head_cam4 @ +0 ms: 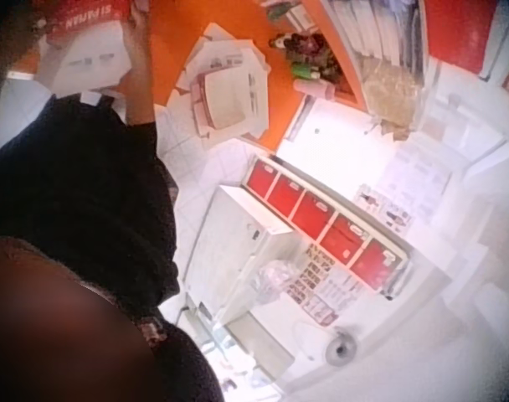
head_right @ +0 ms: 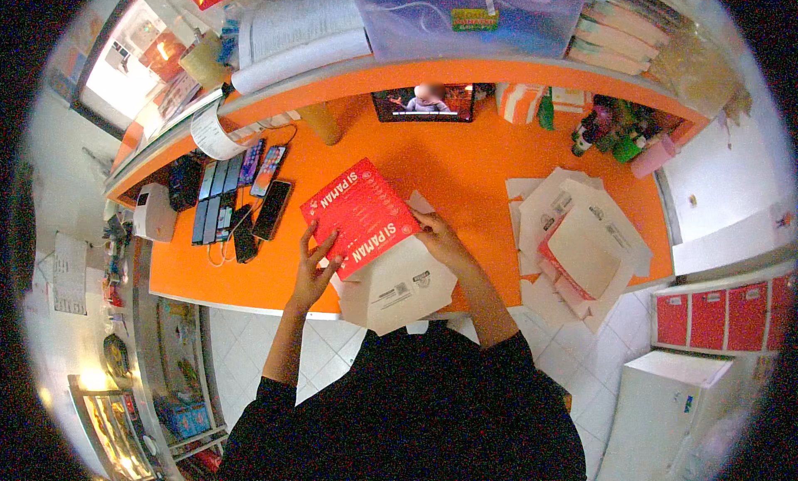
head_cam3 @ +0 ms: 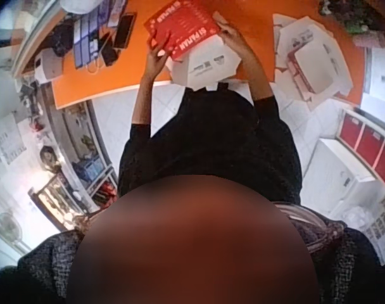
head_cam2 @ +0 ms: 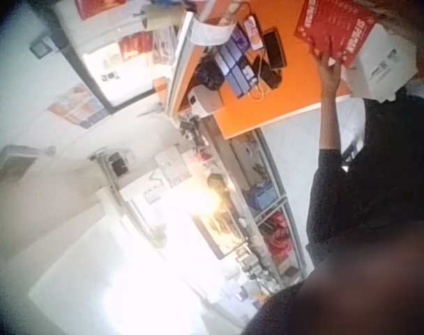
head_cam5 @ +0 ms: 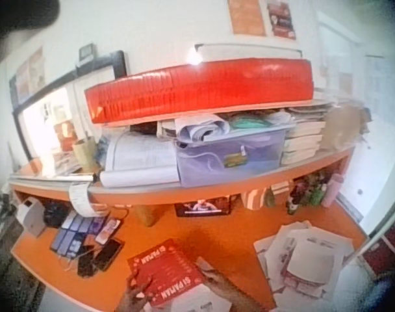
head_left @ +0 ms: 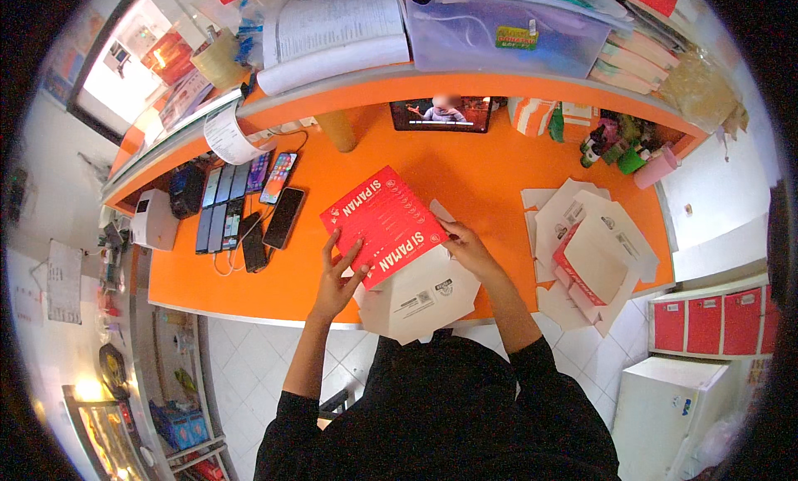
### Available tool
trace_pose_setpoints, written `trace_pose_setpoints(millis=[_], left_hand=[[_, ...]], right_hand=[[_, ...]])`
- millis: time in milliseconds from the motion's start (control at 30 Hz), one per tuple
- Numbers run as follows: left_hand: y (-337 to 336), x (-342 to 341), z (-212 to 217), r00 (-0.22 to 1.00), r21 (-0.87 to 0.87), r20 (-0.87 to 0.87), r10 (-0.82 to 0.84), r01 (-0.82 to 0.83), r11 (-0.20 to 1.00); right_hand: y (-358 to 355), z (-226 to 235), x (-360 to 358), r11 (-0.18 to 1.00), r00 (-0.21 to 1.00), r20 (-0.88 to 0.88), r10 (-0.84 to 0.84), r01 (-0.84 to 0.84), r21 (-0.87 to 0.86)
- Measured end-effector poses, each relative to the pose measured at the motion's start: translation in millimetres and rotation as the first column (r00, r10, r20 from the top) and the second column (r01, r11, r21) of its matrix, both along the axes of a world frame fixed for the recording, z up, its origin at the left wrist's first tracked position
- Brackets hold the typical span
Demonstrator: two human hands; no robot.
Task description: The person assembles flat cardboard boxes into rectangular containers on an orange counter. They fold the side flaps and tuck the tabs to form the box structure, repeating the process for multiple units. The person handles the boxes by hand without using tools.
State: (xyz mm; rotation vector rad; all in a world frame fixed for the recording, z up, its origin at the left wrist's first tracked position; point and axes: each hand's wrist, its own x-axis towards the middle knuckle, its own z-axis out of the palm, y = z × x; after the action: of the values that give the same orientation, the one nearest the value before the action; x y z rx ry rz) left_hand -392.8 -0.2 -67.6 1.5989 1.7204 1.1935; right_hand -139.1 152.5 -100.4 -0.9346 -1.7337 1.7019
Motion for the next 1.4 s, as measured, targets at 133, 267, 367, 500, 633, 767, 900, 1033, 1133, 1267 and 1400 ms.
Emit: trace_pose_setpoints(millis=[133, 267, 367, 500, 633, 767, 900, 1033, 1133, 1267, 1400], left_hand=[[-2.3, -0.3, -0.3, 1.0, 0.018, 0.021, 0.007, -0.007, 1.0], [-4.0, 0.1, 0.2, 0.997, 0.008, -0.056, 0.045, -0.044, 0.999], [-4.0, 0.4, 1.2, 0.996, -0.006, -0.066, 0.056, -0.057, 0.998], [-4.2, -1.6, 2.7, 0.997, -0.017, -0.064, 0.049, -0.05, 0.999], [-4.0, -6.5, 1.1, 0.997, -0.022, -0.07, 0.012, -0.014, 1.0], [-2.9, -8.6, 3.8, 0.991, -0.039, -0.132, 0.016, -0.021, 0.999], [-0.4, -7.1, 25.8, 0.863, 0.0, -0.503, 0.047, -0.054, 0.999], [21.6, 3.3, 43.1, 0.52, 0.006, -0.849, 0.098, -0.176, 0.984], [54.7, 18.7, 31.2, 0.648, -0.015, -0.761, 0.031, -0.066, 0.998], [63.6, 19.8, 16.8, 0.659, -0.086, -0.752, -0.029, -0.053, 0.995], [61.9, 18.6, 13.0, 0.627, -0.042, -0.779, -0.007, -0.041, 0.998]], right_hand=[[-3.0, -13.9, -6.1, 0.984, 0.984, -0.025, -0.175, 0.175, 0.01], [-5.3, -36.9, 3.2, 0.978, 0.98, 0.095, -0.175, 0.161, 0.134], [-5.0, -58.4, 11.1, 0.969, 0.969, 0.217, -0.116, 0.062, 0.238], [-2.1, -81.9, 14.5, 0.982, 0.976, 0.156, -0.15, 0.128, 0.141], [0.6, -83.9, 18.5, 0.985, 0.986, 0.133, -0.102, 0.082, 0.15], [1.3, -68.3, 20.3, 0.98, 1.0, 0.024, -0.013, 0.008, 0.199], [-2.0, -60.4, 9.0, 0.976, 0.982, 0.167, -0.088, 0.052, 0.211], [-10.8, -68.4, -9.4, 0.96, 0.936, 0.292, -0.195, 0.121, 0.254], [-17.0, -73.7, -13.6, 0.921, 0.932, 0.221, -0.287, 0.204, 0.332], [-17.3, -72.2, -2.3, 0.974, 0.965, 0.139, -0.224, 0.219, 0.053], [-6.9, -69.7, 3.5, 0.984, 0.98, 0.173, -0.102, 0.074, 0.163]])
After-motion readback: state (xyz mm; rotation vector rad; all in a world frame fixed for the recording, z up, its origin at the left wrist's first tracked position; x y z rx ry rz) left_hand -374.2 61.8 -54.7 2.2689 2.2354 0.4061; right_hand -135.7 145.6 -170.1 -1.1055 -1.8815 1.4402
